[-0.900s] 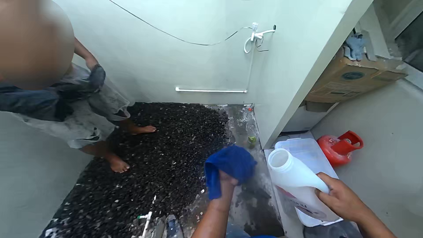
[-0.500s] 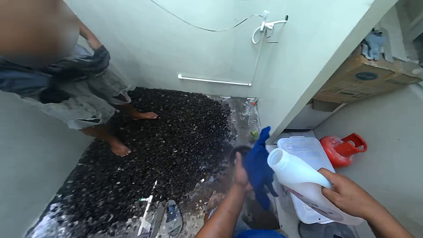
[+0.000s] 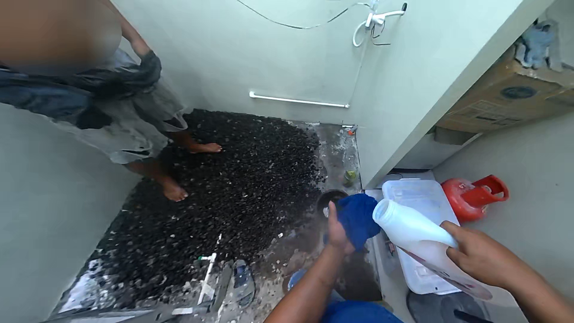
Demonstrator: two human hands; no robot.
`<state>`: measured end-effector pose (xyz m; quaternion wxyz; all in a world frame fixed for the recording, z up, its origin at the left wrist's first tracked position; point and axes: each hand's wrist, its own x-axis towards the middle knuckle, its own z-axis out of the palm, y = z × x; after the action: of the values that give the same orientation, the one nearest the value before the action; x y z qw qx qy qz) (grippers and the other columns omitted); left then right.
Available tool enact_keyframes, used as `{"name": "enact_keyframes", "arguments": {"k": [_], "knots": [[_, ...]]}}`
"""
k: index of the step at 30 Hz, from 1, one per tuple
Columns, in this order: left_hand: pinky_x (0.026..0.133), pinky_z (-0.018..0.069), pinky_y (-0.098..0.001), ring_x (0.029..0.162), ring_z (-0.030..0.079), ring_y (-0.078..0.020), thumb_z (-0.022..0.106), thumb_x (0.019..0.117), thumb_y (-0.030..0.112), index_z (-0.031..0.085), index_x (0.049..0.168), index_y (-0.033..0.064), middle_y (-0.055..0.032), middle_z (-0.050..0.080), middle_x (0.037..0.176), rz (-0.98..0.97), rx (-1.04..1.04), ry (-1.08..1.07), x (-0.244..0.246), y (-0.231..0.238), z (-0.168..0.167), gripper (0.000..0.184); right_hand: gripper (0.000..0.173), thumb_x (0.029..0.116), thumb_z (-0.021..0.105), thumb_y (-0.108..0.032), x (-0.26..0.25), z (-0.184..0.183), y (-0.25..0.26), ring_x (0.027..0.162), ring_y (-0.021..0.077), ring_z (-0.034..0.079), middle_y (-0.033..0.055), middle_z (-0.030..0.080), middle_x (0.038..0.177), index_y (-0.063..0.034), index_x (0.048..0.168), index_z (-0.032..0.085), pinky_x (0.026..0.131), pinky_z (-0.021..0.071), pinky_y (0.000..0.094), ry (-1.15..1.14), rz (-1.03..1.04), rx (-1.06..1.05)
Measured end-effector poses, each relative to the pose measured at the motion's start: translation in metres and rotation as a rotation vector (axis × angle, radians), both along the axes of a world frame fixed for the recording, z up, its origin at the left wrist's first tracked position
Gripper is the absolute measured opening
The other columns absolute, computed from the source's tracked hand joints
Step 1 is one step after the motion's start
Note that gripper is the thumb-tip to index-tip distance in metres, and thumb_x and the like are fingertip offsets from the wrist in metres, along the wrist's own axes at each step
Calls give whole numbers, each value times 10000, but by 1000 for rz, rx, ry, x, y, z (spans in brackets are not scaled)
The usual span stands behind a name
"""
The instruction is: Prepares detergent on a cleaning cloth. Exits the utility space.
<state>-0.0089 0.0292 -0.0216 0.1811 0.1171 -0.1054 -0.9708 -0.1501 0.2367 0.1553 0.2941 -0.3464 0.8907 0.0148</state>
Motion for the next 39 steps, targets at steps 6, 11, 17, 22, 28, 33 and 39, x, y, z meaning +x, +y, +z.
{"name": "enact_keyframes", "arguments": {"k": [6,11,17,22,28,33,39], "knots": [[873,598,-461,997,721,-248,219,915,832,690,1127,74,-136,746,1049,-24,-11,4,1,7,-1,917,239,928,600,-113,5,2,-2,907,337,670,156,670,931,-62,1162,607,786,525,562,5,-4,71],[866,599,-463,1005,717,-250,207,930,813,663,1168,78,-135,741,1060,-37,30,29,0,14,-4,897,258,941,598,-125,8,4,-4,943,344,673,162,677,968,-64,1191,600,811,526,566,9,0,138],[893,586,-477,1023,711,-260,257,895,846,673,1166,78,-139,738,1075,-81,24,32,0,18,-7,914,250,939,595,-124,10,6,-2,942,352,672,165,674,959,-57,1180,596,808,524,565,21,-1,164],[893,585,-485,1024,710,-266,283,886,845,680,1158,80,-143,738,1074,-104,23,50,-1,19,-12,904,250,947,593,-124,12,9,-3,949,347,673,166,676,969,-62,1189,594,817,525,559,22,-11,197],[858,597,-465,990,717,-253,115,941,792,659,1155,73,-137,741,1045,-84,41,-6,-1,22,-9,927,253,947,593,-133,15,11,-2,966,356,672,168,677,983,-69,1192,595,828,523,565,31,-14,226],[863,592,-481,1008,708,-259,-18,948,756,630,1202,58,-146,732,1068,-95,36,-85,-1,23,-6,986,268,946,605,-129,18,14,-2,961,383,672,190,677,972,-56,1203,596,825,524,590,26,-21,237],[863,591,-483,1000,710,-268,-16,944,764,634,1192,53,-155,732,1061,-125,53,-92,-3,26,-6,995,251,946,602,-132,19,17,-1,960,372,674,185,675,970,-62,1186,593,818,524,584,25,-24,257]]}}
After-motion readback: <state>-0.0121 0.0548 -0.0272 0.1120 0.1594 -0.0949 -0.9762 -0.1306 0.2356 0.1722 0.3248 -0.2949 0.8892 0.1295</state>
